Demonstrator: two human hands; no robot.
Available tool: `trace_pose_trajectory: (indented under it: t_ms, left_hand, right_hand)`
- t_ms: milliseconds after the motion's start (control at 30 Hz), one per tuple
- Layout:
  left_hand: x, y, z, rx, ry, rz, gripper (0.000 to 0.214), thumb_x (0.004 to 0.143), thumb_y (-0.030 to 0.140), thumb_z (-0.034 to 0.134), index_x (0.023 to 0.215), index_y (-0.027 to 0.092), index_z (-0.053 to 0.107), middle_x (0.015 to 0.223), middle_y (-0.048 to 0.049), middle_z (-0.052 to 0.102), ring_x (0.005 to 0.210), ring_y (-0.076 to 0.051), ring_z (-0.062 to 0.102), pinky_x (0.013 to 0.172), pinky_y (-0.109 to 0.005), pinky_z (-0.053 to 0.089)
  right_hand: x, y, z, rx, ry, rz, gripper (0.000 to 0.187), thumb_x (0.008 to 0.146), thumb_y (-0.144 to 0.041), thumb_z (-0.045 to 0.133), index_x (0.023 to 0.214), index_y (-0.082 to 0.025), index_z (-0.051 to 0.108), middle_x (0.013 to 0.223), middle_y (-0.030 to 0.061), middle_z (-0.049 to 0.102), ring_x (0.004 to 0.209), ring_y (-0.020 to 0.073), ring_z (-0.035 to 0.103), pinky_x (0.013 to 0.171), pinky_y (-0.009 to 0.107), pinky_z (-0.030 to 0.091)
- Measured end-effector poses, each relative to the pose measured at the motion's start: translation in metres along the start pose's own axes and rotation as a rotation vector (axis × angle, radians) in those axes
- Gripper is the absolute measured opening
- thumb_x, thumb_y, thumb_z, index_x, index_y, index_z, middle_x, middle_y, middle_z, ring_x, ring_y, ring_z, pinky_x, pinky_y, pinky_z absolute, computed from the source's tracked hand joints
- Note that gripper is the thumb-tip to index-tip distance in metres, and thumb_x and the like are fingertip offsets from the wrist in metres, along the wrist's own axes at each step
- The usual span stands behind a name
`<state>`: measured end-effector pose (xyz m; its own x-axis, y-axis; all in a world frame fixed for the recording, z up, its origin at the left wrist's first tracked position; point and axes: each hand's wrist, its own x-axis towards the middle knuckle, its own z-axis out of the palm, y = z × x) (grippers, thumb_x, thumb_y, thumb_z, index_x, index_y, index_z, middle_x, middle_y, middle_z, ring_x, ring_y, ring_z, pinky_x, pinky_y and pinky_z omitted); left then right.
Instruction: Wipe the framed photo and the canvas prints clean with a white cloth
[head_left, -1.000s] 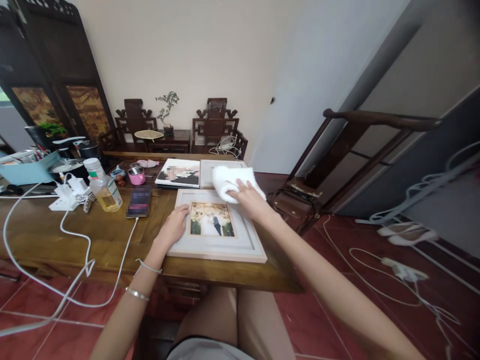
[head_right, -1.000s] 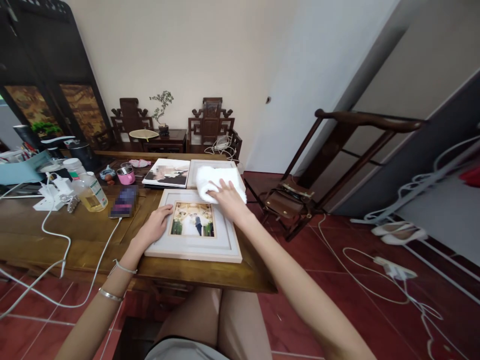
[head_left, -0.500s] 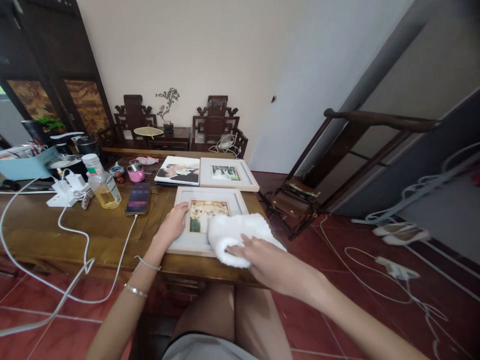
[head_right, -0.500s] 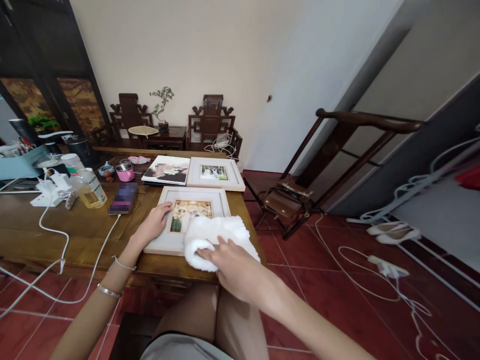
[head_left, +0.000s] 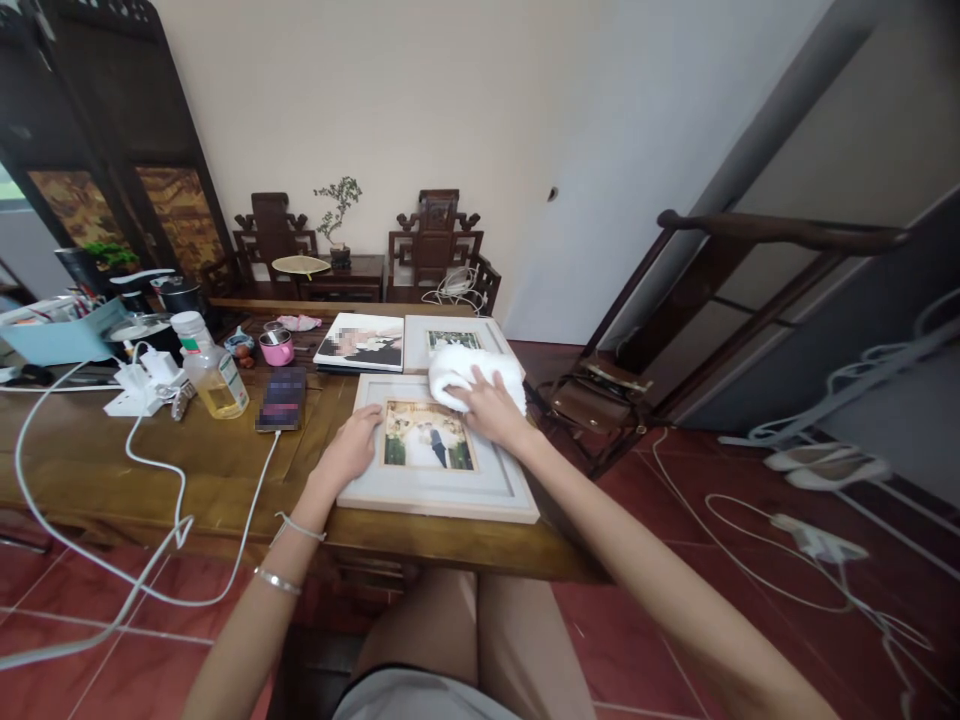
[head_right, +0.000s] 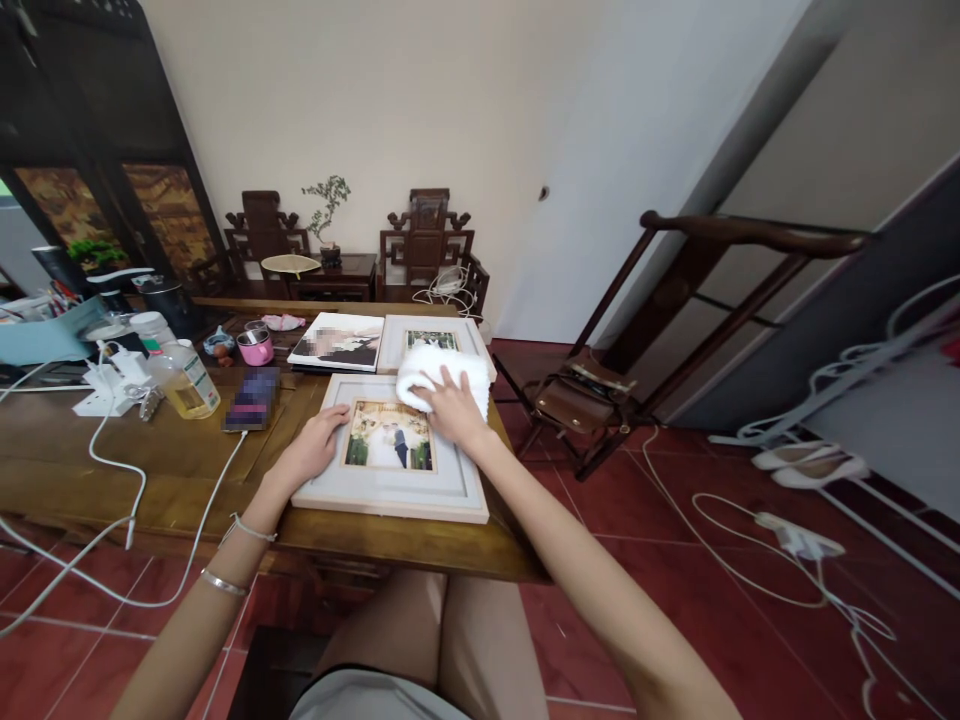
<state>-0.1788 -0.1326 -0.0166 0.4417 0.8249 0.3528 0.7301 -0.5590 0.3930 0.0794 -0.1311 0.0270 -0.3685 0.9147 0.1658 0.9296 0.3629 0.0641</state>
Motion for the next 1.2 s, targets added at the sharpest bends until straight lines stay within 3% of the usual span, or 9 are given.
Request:
trace_pose_trajectory:
  t_ms: [133,300,400,467,567,733,933,1033,1200]
  left_hand:
    - [0.0,-0.001,0.001,-0.011,0.007,-0.007,0.046,0.076,-0.005,0.038,0.111,0.011,0.063,0.132,-0.0124,0.056,0.126,-0.021,0.05,0.11,-0.037,0.038]
    - [-0.001,-0.002,0.005,-0.006,-0.006,-0.037,0.044,0.079,-0.003,0.037,0.114,0.01,0.061,0.135,-0.014,0.054,0.129,-0.021,0.047,0.11,-0.038,0.037]
    - [-0.001,-0.001,0.005,-0.001,-0.015,-0.045,0.045,0.079,-0.003,0.037,0.115,0.011,0.061,0.136,-0.0136,0.053,0.129,-0.021,0.046,0.11,-0.038,0.037]
    - [-0.001,0.0,0.004,0.001,-0.017,-0.043,0.046,0.079,-0.004,0.037,0.115,0.011,0.06,0.136,-0.0132,0.053,0.129,-0.021,0.046,0.11,-0.038,0.037]
    - [-0.001,0.001,0.002,0.004,-0.025,-0.028,0.047,0.077,-0.005,0.038,0.116,0.01,0.06,0.136,-0.0139,0.053,0.129,-0.022,0.047,0.11,-0.039,0.037]
    - [-0.001,0.0,0.001,0.005,-0.029,-0.019,0.048,0.075,-0.006,0.039,0.115,0.009,0.061,0.135,-0.0149,0.053,0.129,-0.023,0.047,0.11,-0.039,0.037]
    - [-0.001,-0.003,0.003,-0.015,-0.012,0.005,0.049,0.075,-0.006,0.038,0.114,0.01,0.062,0.135,-0.0143,0.054,0.128,-0.022,0.047,0.111,-0.04,0.037]
    - [-0.001,-0.003,0.003,-0.005,-0.009,-0.005,0.048,0.075,-0.006,0.038,0.114,0.01,0.062,0.135,-0.0138,0.054,0.128,-0.021,0.048,0.111,-0.038,0.036]
    - [-0.001,0.0,0.003,-0.005,-0.019,-0.028,0.047,0.078,-0.004,0.037,0.116,0.009,0.061,0.136,-0.0147,0.053,0.129,-0.022,0.047,0.111,-0.038,0.036]
  right_hand:
    - [-0.014,-0.015,-0.009,0.008,-0.087,-0.063,0.064,0.072,0.002,0.044,0.132,-0.019,0.054,0.146,0.0119,0.041,0.136,0.0366,0.027,0.104,0.062,0.024]
    - [-0.086,-0.046,-0.053,0.175,-0.357,-0.188,0.071,0.067,0.007,0.04,0.131,-0.02,0.056,0.128,0.0132,0.06,0.135,0.0328,0.033,0.106,0.058,0.026]
    - [-0.12,-0.061,-0.075,0.276,-0.428,-0.241,0.074,0.064,0.007,0.039,0.129,-0.022,0.056,0.133,0.012,0.056,0.138,0.0298,0.03,0.109,0.054,0.027]
    - [-0.128,-0.067,-0.076,0.313,-0.409,-0.261,0.075,0.062,0.007,0.04,0.129,-0.024,0.056,0.141,0.0108,0.048,0.14,0.0292,0.026,0.111,0.053,0.025]
    - [-0.115,-0.065,-0.056,0.304,-0.309,-0.241,0.075,0.063,0.007,0.04,0.131,-0.023,0.054,0.148,0.0103,0.04,0.141,0.0287,0.022,0.112,0.052,0.023]
    - [-0.049,-0.029,-0.011,0.124,-0.1,-0.146,0.067,0.069,0.004,0.045,0.133,-0.015,0.051,0.144,0.0161,0.043,0.14,0.0305,0.024,0.112,0.053,0.019]
    - [0.012,-0.002,0.001,0.02,-0.032,0.003,0.066,0.073,0.0,0.045,0.138,-0.012,0.045,0.139,0.0197,0.048,0.139,0.037,0.021,0.105,0.067,0.016]
    - [0.004,-0.011,-0.002,0.046,-0.073,-0.057,0.065,0.071,0.0,0.043,0.134,-0.014,0.052,0.14,0.0176,0.048,0.139,0.0377,0.021,0.103,0.07,0.014]
    - [-0.057,-0.036,-0.03,0.212,-0.287,-0.209,0.071,0.065,0.004,0.038,0.131,-0.016,0.055,0.135,0.0157,0.054,0.14,0.0341,0.023,0.106,0.069,0.014]
